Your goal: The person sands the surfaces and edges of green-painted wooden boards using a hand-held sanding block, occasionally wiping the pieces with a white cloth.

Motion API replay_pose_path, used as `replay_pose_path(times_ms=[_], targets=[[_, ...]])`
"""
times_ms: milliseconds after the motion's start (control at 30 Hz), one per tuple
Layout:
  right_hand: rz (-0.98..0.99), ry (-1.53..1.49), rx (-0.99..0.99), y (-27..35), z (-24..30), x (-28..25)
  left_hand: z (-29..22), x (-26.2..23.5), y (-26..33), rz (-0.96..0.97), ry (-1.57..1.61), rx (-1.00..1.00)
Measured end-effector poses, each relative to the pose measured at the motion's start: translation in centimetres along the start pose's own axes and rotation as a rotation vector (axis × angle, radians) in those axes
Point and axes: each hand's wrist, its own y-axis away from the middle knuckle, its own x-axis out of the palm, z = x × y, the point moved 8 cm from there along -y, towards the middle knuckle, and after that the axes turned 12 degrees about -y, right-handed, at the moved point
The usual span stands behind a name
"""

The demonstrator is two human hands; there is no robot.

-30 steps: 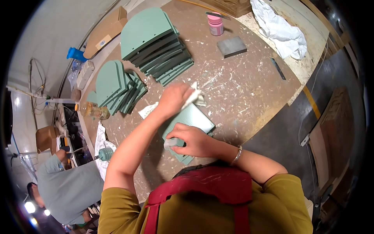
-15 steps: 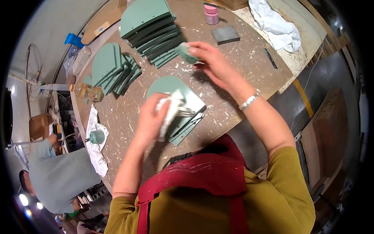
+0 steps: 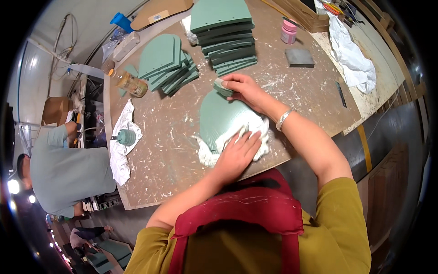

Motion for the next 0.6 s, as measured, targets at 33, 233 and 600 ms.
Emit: replay_pose_path(times_ms=[33,233,600], targets=[[0.005,0.002,-0.003,0.0,0.0,0.0,0.1,-0.2,1.5,-0.037,0.076,-0.009],[-0.080,-0.008,-0.075,3.5,2.6,-0.3,11.7,-5.0,12.5,-0.046,0.320,-0.931],[-0.127,-0.141,-0.190,10.2,-1.5,0.0,10.8,-1.4,8.4,0.187,0.432,-0.923]])
